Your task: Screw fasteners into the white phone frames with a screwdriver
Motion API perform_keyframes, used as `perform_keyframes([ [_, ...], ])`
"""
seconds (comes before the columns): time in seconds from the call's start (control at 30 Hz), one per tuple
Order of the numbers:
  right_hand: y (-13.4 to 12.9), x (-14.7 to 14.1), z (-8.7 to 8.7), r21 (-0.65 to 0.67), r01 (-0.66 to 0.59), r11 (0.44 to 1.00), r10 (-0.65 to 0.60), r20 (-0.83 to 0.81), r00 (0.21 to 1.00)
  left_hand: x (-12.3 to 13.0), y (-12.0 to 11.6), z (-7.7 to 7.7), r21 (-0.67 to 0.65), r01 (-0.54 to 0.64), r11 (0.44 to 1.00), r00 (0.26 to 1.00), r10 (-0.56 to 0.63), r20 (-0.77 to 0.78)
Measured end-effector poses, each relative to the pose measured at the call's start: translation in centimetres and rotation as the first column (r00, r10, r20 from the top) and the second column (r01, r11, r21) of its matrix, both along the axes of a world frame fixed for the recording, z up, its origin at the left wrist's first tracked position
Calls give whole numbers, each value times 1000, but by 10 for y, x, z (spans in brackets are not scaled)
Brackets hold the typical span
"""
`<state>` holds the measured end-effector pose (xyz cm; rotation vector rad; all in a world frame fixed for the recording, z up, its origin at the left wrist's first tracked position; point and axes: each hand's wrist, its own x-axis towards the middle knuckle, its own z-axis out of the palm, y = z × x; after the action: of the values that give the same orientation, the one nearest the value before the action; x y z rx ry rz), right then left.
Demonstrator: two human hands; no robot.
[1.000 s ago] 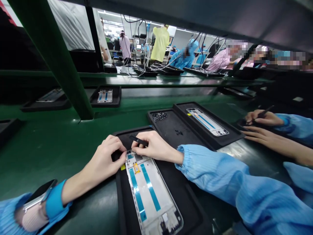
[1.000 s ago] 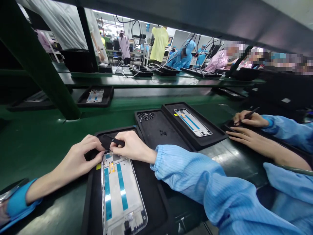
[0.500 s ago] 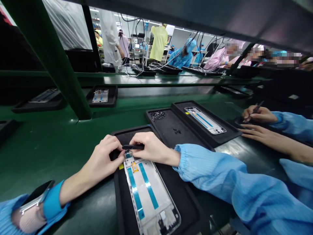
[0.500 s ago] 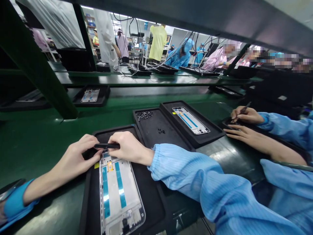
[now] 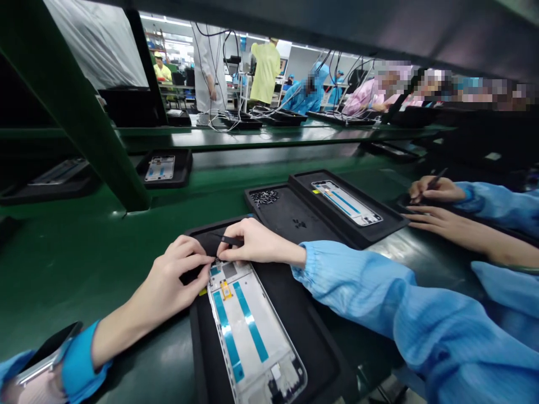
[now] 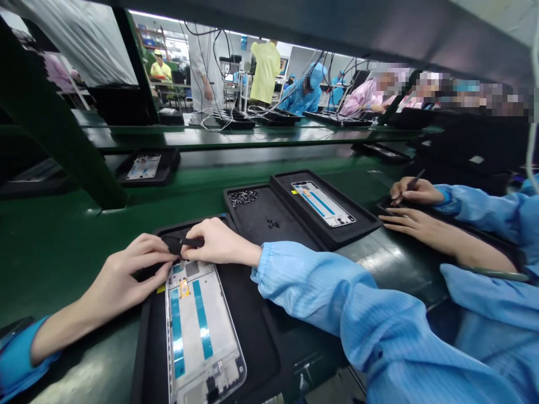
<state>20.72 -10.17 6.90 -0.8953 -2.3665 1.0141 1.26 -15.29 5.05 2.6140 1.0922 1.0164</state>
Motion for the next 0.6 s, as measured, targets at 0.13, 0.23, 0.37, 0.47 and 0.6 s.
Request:
perform_keyframes([
  [0.13,5,1,-3,-276,23,961,-37,-46,998,0,-1,3,12,42,999,998,-41,-40],
  [0.23,5,-1,-5,-290,31,956,-52,-66,996,0,-2,7,35,54,998,995,-50,-91],
  [0.37,2,-5,0,-242,65,968,-70,-9,998,1,-3,14,32,70,997,966,-59,-252],
  [0.47,2,-6,4,-183,55,982,-54,14,998,3,-3,20,41,80,996,914,-56,-403],
  [0.6,6,-1,-3,-104,50,993,-52,-17,999,0,-4,24,-18,77,997,891,-77,-447],
])
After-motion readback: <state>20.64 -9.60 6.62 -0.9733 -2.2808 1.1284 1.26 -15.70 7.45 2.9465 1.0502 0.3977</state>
